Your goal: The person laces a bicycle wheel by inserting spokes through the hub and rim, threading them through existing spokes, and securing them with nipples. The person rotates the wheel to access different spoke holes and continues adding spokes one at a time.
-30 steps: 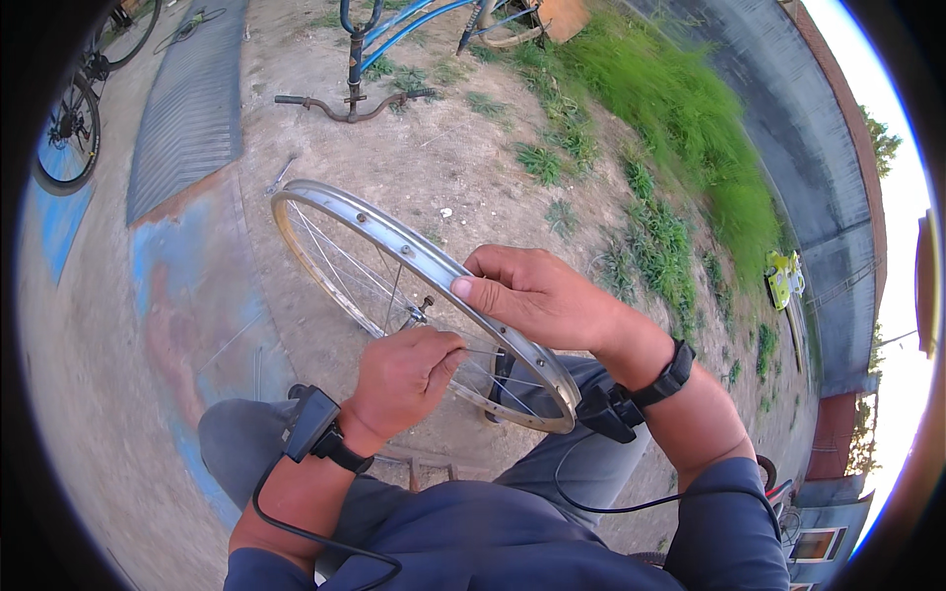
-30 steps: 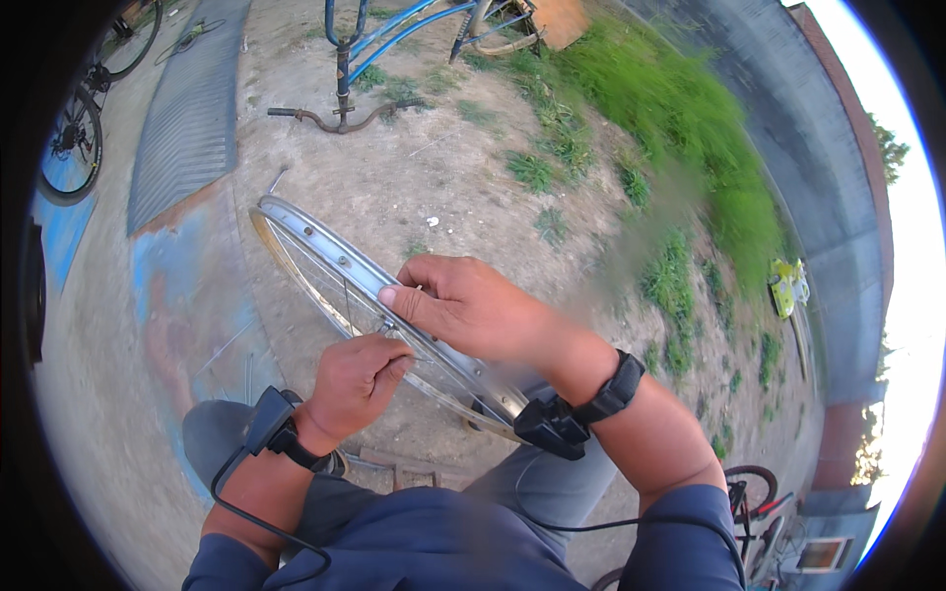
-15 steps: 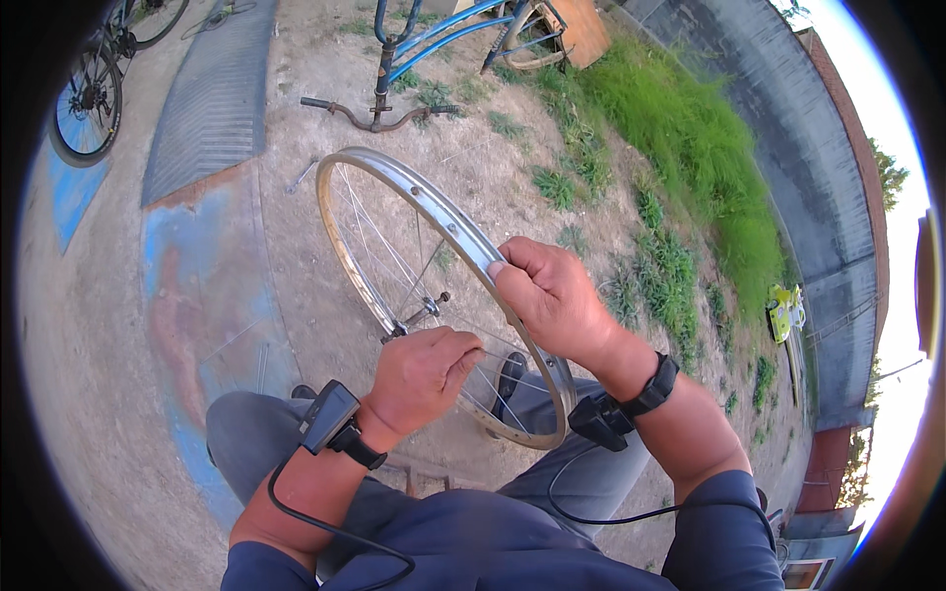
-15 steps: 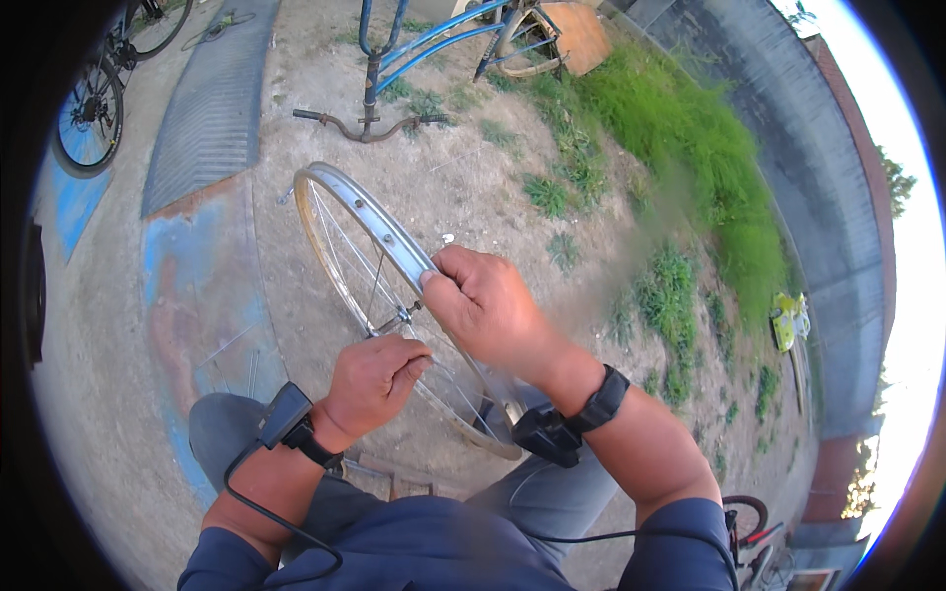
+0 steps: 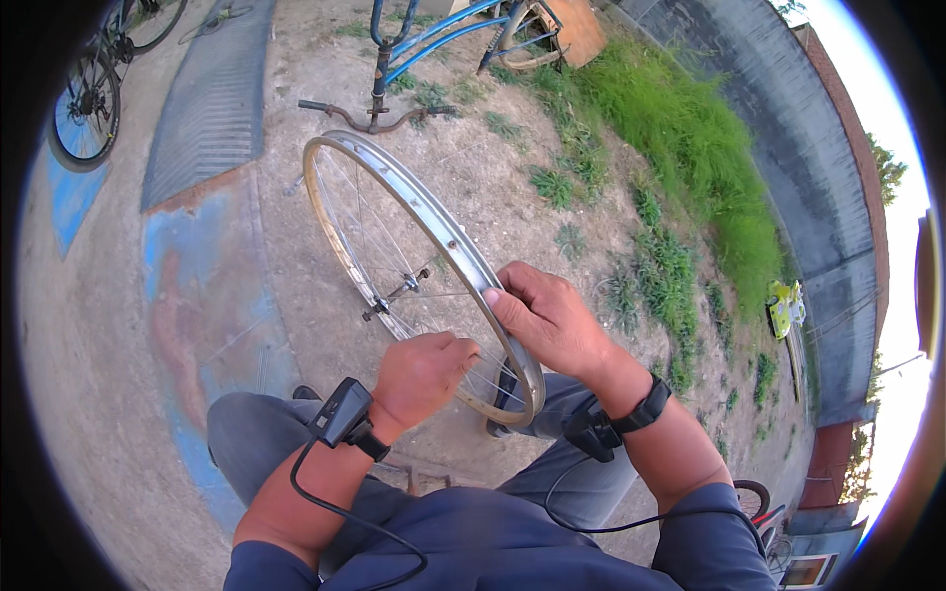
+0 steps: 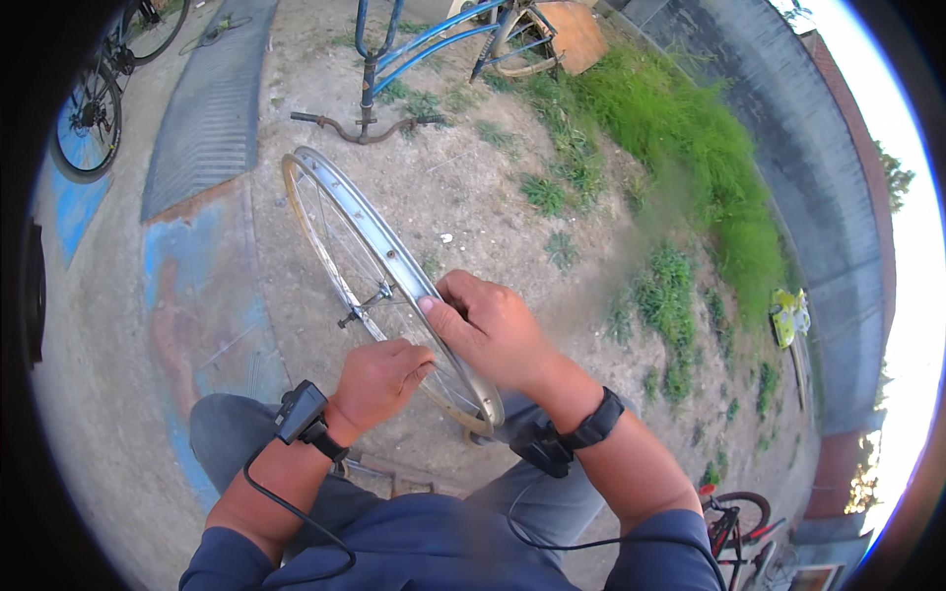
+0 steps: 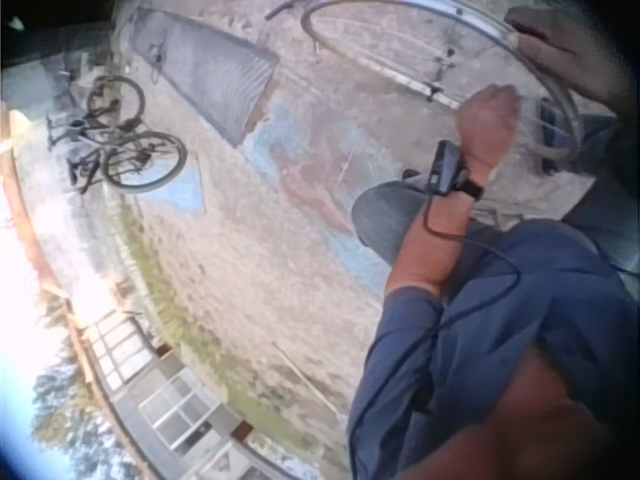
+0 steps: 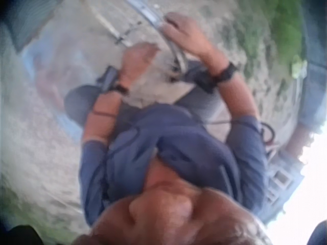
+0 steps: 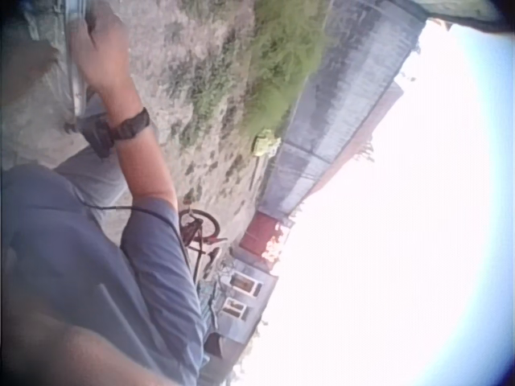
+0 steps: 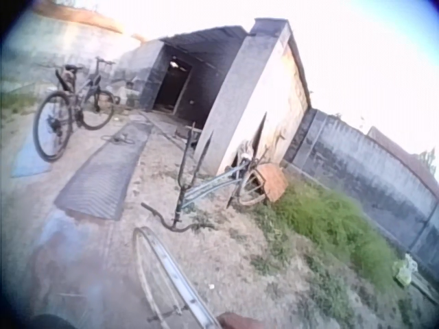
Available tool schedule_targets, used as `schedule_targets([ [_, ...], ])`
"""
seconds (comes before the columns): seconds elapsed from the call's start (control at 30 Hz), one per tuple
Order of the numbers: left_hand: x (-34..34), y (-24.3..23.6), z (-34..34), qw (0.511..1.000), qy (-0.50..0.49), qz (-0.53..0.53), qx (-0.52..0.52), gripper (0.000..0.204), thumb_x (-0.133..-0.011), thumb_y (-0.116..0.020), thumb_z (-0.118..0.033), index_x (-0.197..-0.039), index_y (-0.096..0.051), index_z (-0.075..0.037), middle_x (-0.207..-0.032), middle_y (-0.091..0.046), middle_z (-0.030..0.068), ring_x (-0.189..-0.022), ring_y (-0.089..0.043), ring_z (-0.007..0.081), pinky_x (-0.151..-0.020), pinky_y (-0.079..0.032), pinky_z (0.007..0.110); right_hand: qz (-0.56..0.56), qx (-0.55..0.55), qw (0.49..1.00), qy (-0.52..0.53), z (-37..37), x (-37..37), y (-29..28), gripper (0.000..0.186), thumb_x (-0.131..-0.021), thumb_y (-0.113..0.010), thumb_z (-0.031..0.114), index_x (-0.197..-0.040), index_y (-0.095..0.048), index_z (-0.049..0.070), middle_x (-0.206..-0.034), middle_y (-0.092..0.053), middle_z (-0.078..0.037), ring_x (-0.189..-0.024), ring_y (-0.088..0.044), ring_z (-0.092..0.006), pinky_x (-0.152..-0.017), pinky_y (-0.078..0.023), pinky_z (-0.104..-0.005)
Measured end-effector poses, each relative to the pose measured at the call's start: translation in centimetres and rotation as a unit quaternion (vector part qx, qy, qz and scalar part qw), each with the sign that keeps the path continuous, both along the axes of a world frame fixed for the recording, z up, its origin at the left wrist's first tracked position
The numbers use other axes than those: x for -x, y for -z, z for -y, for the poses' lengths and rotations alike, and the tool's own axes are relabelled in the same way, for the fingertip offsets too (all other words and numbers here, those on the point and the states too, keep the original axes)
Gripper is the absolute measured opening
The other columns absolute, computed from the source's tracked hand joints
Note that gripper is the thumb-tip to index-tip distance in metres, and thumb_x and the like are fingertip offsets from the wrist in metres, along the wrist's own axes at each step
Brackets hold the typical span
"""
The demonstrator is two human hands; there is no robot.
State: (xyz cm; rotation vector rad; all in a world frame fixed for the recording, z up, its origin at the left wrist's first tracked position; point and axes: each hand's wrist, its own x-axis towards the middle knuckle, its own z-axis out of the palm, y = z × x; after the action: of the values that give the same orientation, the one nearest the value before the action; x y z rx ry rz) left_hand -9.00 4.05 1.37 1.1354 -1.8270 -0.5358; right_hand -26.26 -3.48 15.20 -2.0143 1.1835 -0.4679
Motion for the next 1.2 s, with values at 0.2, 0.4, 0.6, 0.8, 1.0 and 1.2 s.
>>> schedule_targets([
  [0.2,0.2,0.3,-0.2,1.000,0.004,0.000,0.007,0.009,-0.096,-0.073,-0.022,-0.101,-0.069,-0.015,-0.081,-0.066,0.0048,-0.074,-0.068,0.0293,-0.061,-0.053,0.043,0.058,-0.119,0.991,0.004,0.4,-1.1,-0.2,0.032,-0.108,-0.062,0.031,-0.100,-0.066,0.000,-0.078,-0.063,-0.010,-0.076,-0.063,-0.0186,-0.070,-0.051,-0.0388],
  [0.4,0.8,0.6,-0.5,1.000,0.016,0.017,0.016,0.011,-0.093,-0.075,-0.020,-0.101,-0.068,-0.016,-0.080,-0.066,0.0039,-0.073,-0.069,0.0286,-0.060,-0.053,0.043,0.037,-0.051,0.998,0.000,0.9,-1.5,-0.8,0.032,-0.107,-0.064,0.032,-0.102,-0.070,0.000,-0.079,-0.065,-0.013,-0.074,-0.064,-0.0231,-0.070,-0.051,-0.0386],
  [0.6,1.2,0.6,-0.7,0.999,0.024,0.022,0.030,0.012,-0.091,-0.074,-0.022,-0.099,-0.066,-0.017,-0.079,-0.064,0.0029,-0.073,-0.069,0.0275,-0.060,-0.053,0.042,-0.028,0.017,0.999,-0.009,1.1,-3.0,-1.7,0.038,-0.104,-0.067,0.038,-0.099,-0.072,0.001,-0.077,-0.068,-0.015,-0.068,-0.064,-0.0281,-0.067,-0.052,-0.0407],
  [0.8,1.3,0.5,-0.9,0.999,0.034,0.025,0.021,0.012,-0.091,-0.074,-0.020,-0.099,-0.065,-0.017,-0.078,-0.063,0.0037,-0.073,-0.069,0.0284,-0.060,-0.053,0.043,0.008,0.050,0.999,-0.017,1.2,-3.4,-2.0,0.031,-0.101,-0.066,0.031,-0.102,-0.074,0.001,-0.080,-0.071,-0.014,-0.072,-0.069,-0.0286,-0.070,-0.054,-0.0410],
  [1.0,1.6,0.4,-1.0,0.999,0.045,0.028,0.010,0.009,-0.093,-0.073,-0.020,-0.096,-0.065,-0.016,-0.079,-0.063,0.0040,-0.074,-0.069,0.0288,-0.061,-0.053,0.044,-0.012,-0.012,0.999,-0.047,2.2,-6.2,-2.6,0.028,-0.101,-0.067,0.024,-0.116,-0.072,0.000,-0.084,-0.067,-0.008,-0.076,-0.060,-0.0143,-0.068,-0.050,-0.0340],
  [1.2,1.8,0.5,-1.2,0.998,0.051,0.031,-0.012,0.008,-0.092,-0.072,-0.021,-0.095,-0.066,-0.016,-0.081,-0.065,0.0037,-0.077,-0.070,0.0286,-0.062,-0.053,0.044,-0.034,-0.020,0.996,-0.082,2.6,-7.6,-2.1,0.029,-0.102,-0.066,0.022,-0.118,-0.071,-0.001,-0.082,-0.067,-0.006,-0.074,-0.060,-0.0139,-0.068,-0.050,-0.0332],
])
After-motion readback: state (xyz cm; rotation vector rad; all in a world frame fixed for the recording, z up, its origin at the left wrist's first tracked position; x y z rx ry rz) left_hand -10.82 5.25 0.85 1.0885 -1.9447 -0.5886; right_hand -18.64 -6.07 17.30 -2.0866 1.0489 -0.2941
